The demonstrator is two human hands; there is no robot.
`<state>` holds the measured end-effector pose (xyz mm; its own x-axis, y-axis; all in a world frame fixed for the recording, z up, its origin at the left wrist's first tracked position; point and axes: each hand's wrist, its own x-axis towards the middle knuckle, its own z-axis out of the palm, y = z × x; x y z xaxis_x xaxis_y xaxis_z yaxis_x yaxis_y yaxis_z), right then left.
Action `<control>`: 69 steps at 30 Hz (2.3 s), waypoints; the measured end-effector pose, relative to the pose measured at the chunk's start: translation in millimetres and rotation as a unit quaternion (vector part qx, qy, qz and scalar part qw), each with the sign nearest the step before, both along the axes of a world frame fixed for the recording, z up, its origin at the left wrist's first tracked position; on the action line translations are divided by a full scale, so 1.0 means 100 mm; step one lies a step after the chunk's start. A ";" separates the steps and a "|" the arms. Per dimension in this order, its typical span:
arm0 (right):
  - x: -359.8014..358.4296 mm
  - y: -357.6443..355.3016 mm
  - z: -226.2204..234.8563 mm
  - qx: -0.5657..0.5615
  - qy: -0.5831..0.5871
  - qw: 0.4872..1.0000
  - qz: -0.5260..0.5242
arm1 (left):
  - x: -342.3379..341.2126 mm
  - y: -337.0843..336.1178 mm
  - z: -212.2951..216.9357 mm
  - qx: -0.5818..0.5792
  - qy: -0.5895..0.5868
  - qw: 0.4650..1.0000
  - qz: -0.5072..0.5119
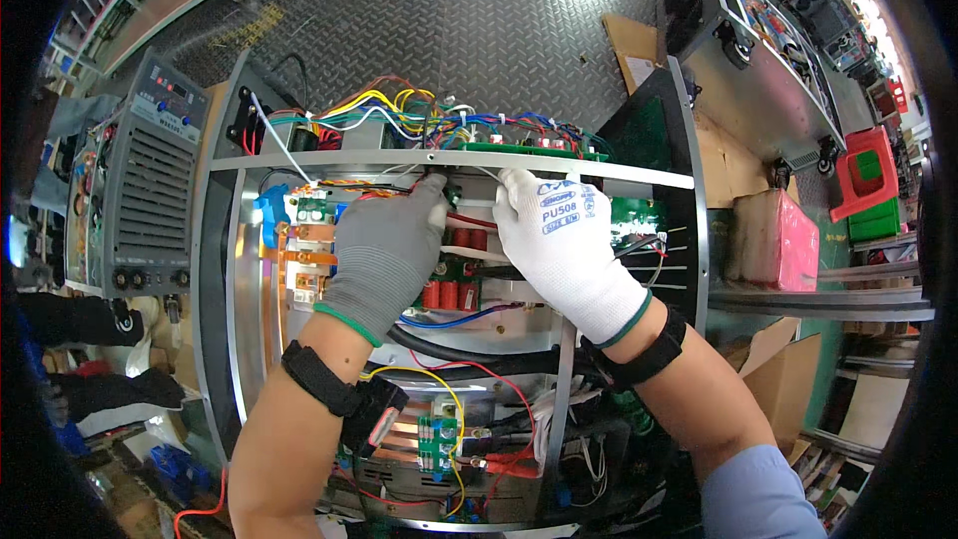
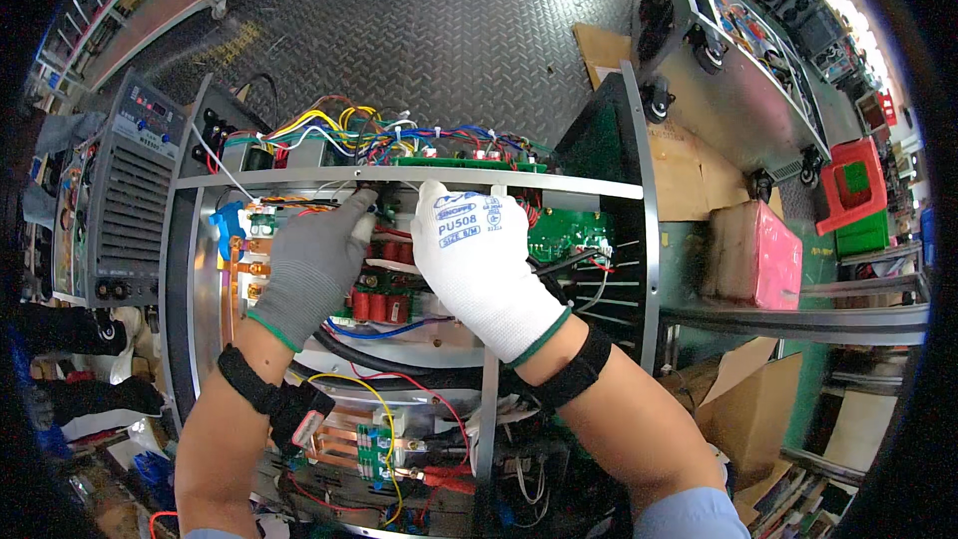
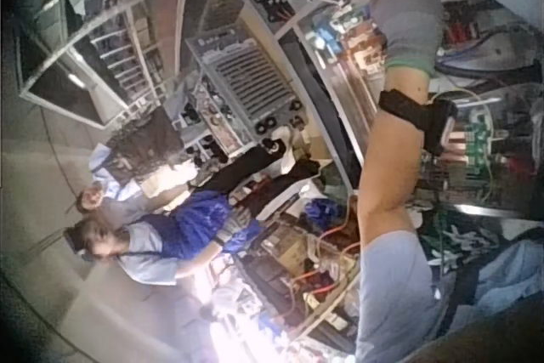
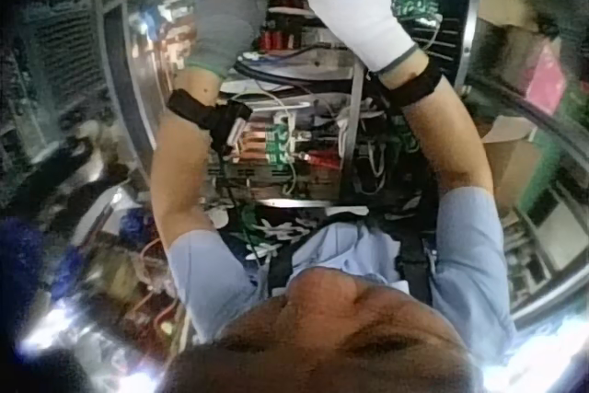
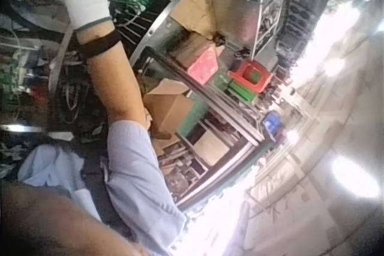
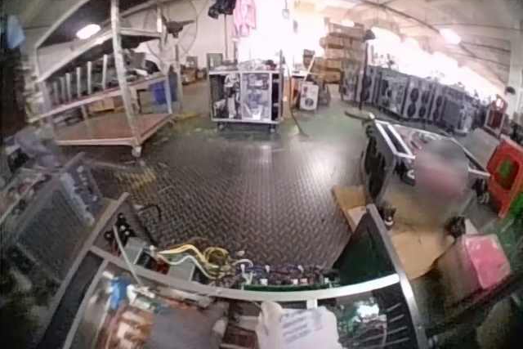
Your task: Assembling and wiring components inside a solar inverter chassis on a workshop production line.
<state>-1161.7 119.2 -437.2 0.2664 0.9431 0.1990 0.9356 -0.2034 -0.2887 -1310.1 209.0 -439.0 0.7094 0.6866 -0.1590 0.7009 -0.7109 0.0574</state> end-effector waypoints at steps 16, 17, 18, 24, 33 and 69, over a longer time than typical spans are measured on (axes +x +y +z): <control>0.00 0.01 0.02 -0.004 0.006 1.000 0.004 | 0.04 -0.09 -0.22 0.094 -0.174 0.978 0.066; 0.01 0.01 0.09 -0.003 0.005 1.000 0.005 | 0.05 -0.09 -0.21 0.098 -0.199 0.972 0.075; 0.01 0.01 0.14 -0.039 0.037 0.999 0.000 | 0.05 -0.08 -0.21 0.098 -0.195 0.973 0.075; 0.13 -0.06 0.26 -0.091 0.041 0.995 0.025 | 0.14 -0.08 -0.23 0.014 -0.274 0.955 0.117; 0.15 -0.06 0.11 -0.122 -0.013 0.992 0.041 | 0.16 -0.11 -0.25 0.016 -0.240 0.964 0.115; 0.13 -0.01 0.01 -0.042 -0.003 0.999 0.032 | 0.23 -0.15 -0.21 -0.002 -0.278 0.945 0.175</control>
<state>-1149.2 117.8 -435.7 0.2040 0.9715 0.1205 0.9490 -0.1661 -0.2679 -1286.9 193.9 -459.9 0.4147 0.8945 0.1672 0.7536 -0.4406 0.4879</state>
